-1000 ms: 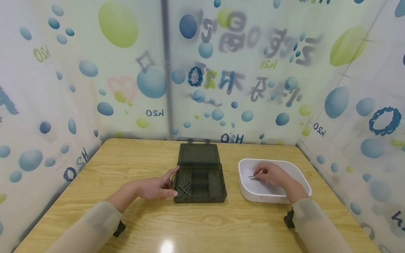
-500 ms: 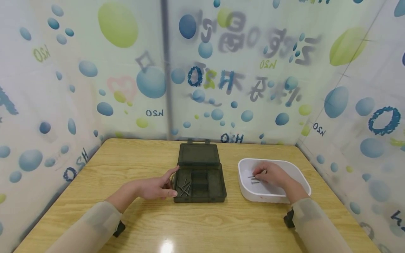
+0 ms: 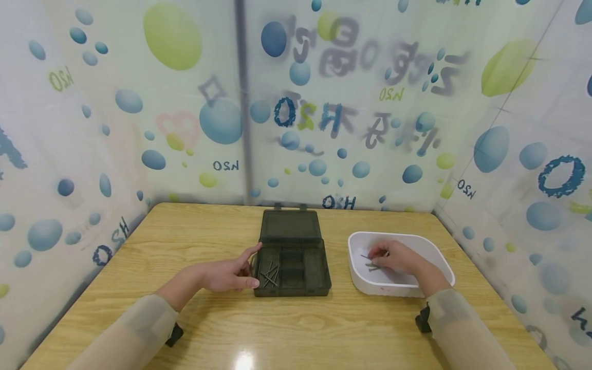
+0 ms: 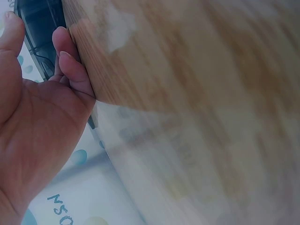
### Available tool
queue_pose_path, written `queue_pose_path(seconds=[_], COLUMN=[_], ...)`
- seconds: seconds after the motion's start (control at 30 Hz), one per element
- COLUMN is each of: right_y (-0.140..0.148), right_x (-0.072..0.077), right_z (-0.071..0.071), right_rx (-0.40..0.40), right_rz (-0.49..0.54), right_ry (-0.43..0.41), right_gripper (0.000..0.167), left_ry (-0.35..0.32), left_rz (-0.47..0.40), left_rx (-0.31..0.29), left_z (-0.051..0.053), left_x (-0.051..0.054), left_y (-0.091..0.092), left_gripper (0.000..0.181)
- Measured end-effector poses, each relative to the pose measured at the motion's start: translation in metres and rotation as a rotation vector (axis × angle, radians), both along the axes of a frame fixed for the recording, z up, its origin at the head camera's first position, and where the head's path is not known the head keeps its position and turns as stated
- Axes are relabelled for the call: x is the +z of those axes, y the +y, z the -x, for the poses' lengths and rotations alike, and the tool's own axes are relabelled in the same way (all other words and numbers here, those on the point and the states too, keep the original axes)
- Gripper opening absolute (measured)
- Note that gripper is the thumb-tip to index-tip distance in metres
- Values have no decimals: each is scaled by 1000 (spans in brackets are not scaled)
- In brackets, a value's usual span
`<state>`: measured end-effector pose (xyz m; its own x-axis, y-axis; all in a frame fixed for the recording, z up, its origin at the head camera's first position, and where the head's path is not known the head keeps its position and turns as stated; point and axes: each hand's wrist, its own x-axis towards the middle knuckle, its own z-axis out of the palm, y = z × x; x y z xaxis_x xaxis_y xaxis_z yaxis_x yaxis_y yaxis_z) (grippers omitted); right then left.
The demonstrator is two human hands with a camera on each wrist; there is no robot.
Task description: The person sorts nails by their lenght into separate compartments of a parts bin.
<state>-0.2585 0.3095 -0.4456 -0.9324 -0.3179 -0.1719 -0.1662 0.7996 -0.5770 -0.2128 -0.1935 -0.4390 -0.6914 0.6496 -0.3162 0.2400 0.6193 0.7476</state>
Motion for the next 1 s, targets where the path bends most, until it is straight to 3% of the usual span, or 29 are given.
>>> queue_pose_path(seconds=[0.3,0.57,0.8,1.0], right_y=[-2,-3,-3,-10], right_x=[1,0,5,15], right_z=[2,1,0,-4], right_rx=[-32,-35,-52,-65], right_rz=[-5,-13,39,123], right_ry=[-35,-8,24,38], right_gripper=[13,11,10,19], left_ry=[9,-2,-5,-2], left_rz=[11,1,-1,1], left_rx=[4,7,6,0], left_z=[-1,-2,-1,1], left_x=[2,1,-1,0], left_y=[-1,1,0,0], left_gripper=[106,106,105,105])
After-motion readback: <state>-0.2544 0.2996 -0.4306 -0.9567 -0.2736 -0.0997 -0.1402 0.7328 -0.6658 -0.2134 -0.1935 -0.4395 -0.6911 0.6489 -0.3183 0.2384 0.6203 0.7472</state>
